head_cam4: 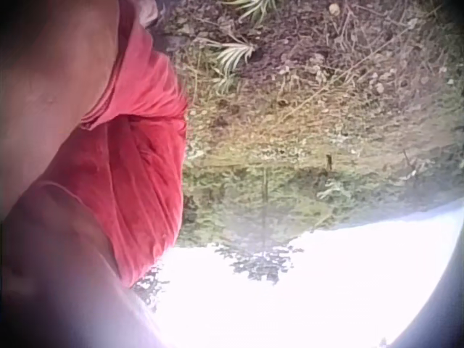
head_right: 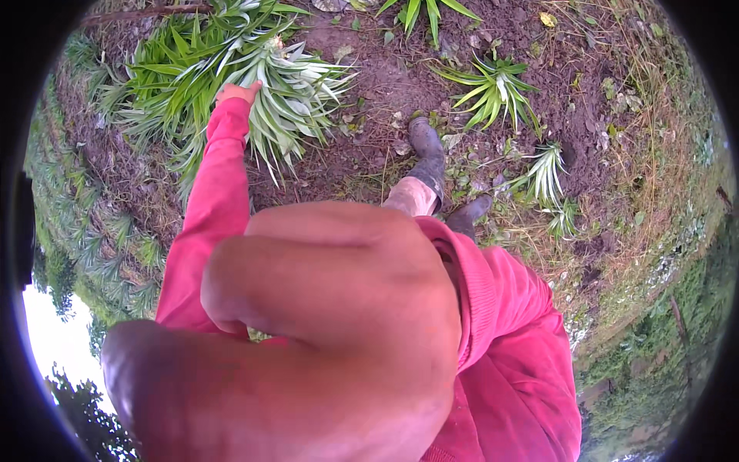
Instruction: The person picks up pineapple crowns from the ground and plants one into the soil by hand.
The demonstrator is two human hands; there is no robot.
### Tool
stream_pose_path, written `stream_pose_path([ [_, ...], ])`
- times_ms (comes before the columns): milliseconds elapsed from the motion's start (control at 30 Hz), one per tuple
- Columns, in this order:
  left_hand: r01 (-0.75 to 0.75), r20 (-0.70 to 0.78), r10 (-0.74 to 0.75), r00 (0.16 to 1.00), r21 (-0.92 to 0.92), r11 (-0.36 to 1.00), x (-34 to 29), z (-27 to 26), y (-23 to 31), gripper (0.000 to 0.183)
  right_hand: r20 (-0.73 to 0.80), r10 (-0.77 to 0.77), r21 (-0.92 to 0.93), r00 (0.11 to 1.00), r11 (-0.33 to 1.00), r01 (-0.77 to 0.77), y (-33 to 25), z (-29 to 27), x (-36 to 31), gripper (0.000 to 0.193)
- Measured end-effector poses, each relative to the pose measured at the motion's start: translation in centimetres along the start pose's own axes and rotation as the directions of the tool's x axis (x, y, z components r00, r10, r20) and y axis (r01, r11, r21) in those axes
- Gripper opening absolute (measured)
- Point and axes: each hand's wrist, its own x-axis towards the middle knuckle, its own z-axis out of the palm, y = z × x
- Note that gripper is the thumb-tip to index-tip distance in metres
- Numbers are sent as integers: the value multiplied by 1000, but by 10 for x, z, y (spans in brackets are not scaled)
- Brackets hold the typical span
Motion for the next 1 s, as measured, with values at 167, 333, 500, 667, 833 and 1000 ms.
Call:
stream_pose_path([
  [167, 145, 334, -102, 937, -108, 983, 41, 47, -72, 68, -225, 126, -95, 966, 984, -150, 54, -2, 2, 18],
  [333, 16, 330, 212, 920, -572, 820, -81, 3, 22, 57, -176, 625, -406, 761, 658, -634, 213, 6, -110, 25],
  [500, -137, 270, 578, 770, -814, 564, -278, -51, 101, 34, -241, 950, 87, 200, 227, -970, 209, 33, -207, 85],
  [667, -391, 320, 826, 465, -763, 515, -445, -46, 126, 50, -467, 867, 589, -173, 160, -792, 139, 26, -284, 98],
  [833, -349, 522, 831, -192, -828, 440, -573, -48, 127, 56, -631, 526, 773, -571, 365, -518, 50, -41, -457, 25],
  [1000, -199, 612, 738, -283, -790, 579, -580, -46, 94, 46, -693, 478, 716, -540, 371, -591, -52, -91, -613, 38],
])
